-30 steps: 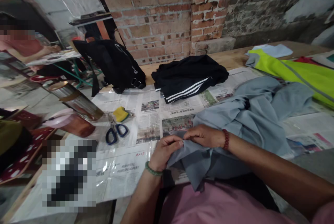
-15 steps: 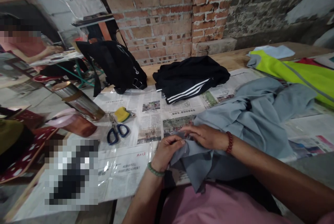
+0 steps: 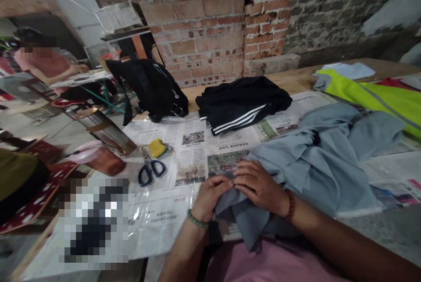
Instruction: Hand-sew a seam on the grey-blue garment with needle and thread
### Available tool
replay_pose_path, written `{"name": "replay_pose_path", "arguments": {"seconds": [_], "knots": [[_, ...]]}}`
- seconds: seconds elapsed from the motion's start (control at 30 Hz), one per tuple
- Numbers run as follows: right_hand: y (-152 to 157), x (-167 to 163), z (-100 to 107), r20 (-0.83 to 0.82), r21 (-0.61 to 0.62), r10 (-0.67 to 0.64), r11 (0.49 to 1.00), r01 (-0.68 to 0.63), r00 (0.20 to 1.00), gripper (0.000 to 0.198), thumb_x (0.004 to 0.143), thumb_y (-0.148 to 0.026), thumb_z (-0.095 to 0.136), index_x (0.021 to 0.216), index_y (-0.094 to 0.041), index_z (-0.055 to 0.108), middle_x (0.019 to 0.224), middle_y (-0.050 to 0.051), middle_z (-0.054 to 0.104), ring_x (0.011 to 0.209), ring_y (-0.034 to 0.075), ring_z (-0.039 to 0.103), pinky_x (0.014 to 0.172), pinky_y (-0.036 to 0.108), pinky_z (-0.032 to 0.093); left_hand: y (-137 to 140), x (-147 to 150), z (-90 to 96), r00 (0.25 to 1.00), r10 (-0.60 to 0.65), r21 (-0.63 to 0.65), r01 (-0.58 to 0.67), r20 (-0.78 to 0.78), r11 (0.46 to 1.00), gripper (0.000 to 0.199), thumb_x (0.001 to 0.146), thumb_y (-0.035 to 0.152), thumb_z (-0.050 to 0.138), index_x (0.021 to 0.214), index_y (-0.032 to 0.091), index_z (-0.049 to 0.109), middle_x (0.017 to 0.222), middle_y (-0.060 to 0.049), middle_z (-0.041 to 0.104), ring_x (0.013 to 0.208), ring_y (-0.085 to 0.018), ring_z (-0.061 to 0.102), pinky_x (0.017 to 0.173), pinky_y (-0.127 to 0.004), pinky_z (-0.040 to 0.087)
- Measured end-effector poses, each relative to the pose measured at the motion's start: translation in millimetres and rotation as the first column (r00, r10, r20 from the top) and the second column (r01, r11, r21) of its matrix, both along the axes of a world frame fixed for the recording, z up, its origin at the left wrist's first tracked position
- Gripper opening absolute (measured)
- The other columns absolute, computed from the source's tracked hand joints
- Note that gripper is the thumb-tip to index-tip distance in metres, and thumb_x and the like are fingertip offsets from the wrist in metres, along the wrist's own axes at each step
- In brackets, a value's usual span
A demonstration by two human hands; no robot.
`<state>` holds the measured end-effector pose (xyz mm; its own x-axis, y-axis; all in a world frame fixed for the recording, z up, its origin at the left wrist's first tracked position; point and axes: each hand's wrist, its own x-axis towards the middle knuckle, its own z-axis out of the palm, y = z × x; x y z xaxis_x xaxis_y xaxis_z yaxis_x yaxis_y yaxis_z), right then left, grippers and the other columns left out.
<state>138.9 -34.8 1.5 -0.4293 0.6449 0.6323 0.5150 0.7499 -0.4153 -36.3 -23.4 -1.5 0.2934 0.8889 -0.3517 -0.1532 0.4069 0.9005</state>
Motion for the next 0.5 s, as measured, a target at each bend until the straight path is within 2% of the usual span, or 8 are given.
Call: {"name": "replay_pose_path", "arguments": {"seconds": [0.1, 0.23, 0.37, 0.5], "knots": [[5.0, -5.2, -9.3, -0.135, -0.065, 0.012, 0.998, -0.021, 0.991, 0.010, 0.083, -0.021, 0.052, 0.086, -0.020, 0.062, 0.087, 0.005, 0.065, 0.093, 0.018, 0.054, 0.086, 0.039, 0.042, -0.3, -0.1, 0.4, 1.000, 0.018, -0.001, -0.018, -0.001, 1.000, 0.019, 0.054, 0.028, 0.078, 0.059, 0.013, 0.067, 0.056, 0.001, 0.059, 0.053, -0.008, 0.047, 0.051, -0.019, 0.035], [6.2, -9.1, -19.4, -0.301, -0.262, -0.022, 0.963, -0.060, 0.953, 0.012, 0.084, -0.025, 0.052, 0.082, -0.021, 0.063, 0.080, 0.004, 0.065, 0.085, 0.017, 0.057, 0.080, 0.035, 0.046, -0.1, -0.6, 0.9, 1.000, 0.014, -0.016, -0.014, 0.011, 1.000, 0.019, 0.052, 0.027, 0.079, 0.058, 0.013, 0.068, 0.055, 0.001, 0.059, 0.052, -0.008, 0.047, 0.052, -0.020, 0.035], [4.2, -9.9, -26.2, -0.358, -0.428, -0.065, 0.898, -0.102, 0.931, 0.018, 0.085, -0.028, 0.047, 0.081, -0.021, 0.063, 0.085, 0.005, 0.065, 0.087, 0.018, 0.058, 0.080, 0.033, 0.046, -0.7, -0.5, 1.3, 0.999, -0.051, -0.027, 0.051, 0.005, 0.998, 0.019, 0.053, 0.028, 0.079, 0.061, 0.013, 0.068, 0.056, 0.001, 0.059, 0.051, -0.008, 0.047, 0.053, -0.020, 0.035], [3.1, -9.3, -27.3, -0.444, -0.584, -0.168, 0.799, -0.142, 0.880, 0.024, 0.086, -0.037, 0.044, 0.081, -0.022, 0.061, 0.086, 0.004, 0.065, 0.087, 0.018, 0.058, 0.079, 0.032, 0.046, -1.1, 0.7, 1.8, 0.997, -0.073, -0.020, 0.072, -0.010, 0.997, 0.023, 0.056, 0.032, 0.077, 0.064, 0.013, 0.068, 0.055, 0.002, 0.057, 0.049, -0.007, 0.045, 0.050, -0.019, 0.033]]}}
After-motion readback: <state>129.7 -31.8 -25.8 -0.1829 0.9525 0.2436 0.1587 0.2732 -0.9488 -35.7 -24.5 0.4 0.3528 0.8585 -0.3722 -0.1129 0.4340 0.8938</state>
